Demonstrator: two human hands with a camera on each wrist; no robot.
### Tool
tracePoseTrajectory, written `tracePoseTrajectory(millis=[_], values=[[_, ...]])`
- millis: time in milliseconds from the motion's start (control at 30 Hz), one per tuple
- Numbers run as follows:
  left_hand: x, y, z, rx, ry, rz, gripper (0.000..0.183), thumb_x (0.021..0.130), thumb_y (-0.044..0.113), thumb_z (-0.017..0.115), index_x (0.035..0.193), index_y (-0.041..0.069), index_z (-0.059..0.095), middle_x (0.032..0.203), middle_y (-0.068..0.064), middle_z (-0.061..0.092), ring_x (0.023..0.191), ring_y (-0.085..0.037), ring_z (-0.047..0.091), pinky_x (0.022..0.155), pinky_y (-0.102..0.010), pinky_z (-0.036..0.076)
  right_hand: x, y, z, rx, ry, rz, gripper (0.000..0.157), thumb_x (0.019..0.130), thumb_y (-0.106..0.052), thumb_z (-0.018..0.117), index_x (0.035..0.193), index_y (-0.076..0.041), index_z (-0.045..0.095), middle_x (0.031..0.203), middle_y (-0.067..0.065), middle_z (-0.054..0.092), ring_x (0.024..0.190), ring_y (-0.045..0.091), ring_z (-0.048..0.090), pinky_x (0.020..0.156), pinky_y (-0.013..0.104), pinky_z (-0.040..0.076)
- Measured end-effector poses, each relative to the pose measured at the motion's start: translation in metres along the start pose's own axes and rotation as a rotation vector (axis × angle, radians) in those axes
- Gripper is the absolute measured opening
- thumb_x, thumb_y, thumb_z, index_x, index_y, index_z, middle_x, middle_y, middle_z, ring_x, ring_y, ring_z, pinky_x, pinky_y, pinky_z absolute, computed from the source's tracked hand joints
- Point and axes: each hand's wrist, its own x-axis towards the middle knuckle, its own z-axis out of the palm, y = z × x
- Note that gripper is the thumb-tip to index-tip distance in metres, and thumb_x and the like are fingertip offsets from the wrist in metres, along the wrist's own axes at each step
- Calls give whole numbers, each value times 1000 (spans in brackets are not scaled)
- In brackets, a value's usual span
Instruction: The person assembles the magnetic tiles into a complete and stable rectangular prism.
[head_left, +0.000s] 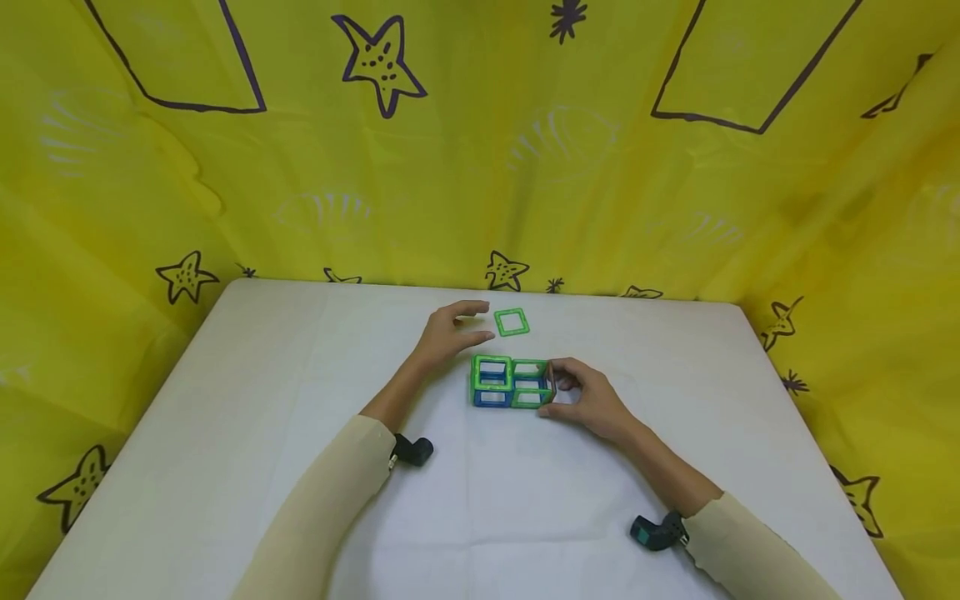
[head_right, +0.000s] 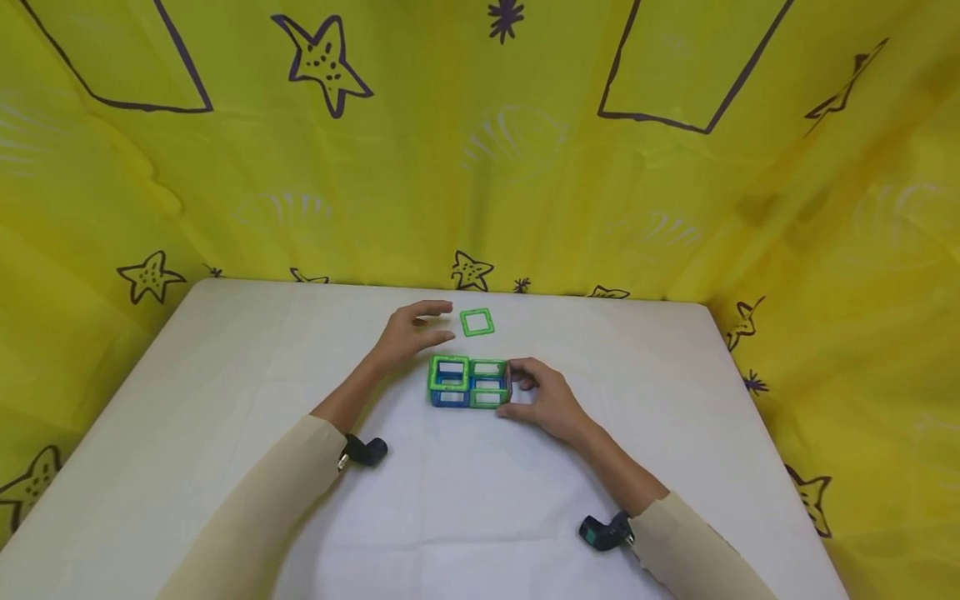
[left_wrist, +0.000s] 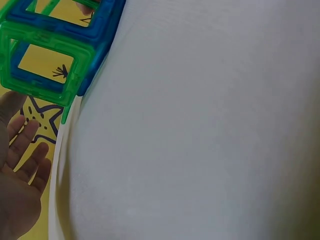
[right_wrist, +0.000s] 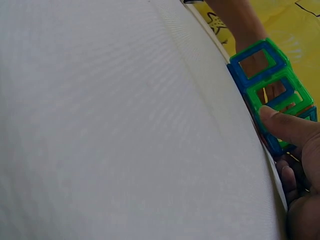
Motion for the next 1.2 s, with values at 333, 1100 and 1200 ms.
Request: tracePoseTrajectory(millis=[333,1100,1200], values=[[13,-1,8,53,-25,-38,59,91,22,85,145,13,64,141,-3,66,145,-24,46,121,-44,32,-2,-3,1,7,8,-9,65,77,-15,96,133,-4,65,115,7,66,101,26,56,88,30,47],[28,-11,26,163,-40,-33,67,86,26,90,145,11,64,149,-3,60,147,-26,43,122,-41,27,-3,0,2,14,13,-26,65,77,-14,96,133,-5,65,120,8,68,102,24,56,89,29,46],[30,-13,29,229,-34,-17,67,85,28,90,145,12,65,148,-2,61,145,-26,44,122,-41,27,-2,-1,1,21,5,-14,66,76,-13,96,134,-5,65,121,8,68,103,25,56,91,31,46]])
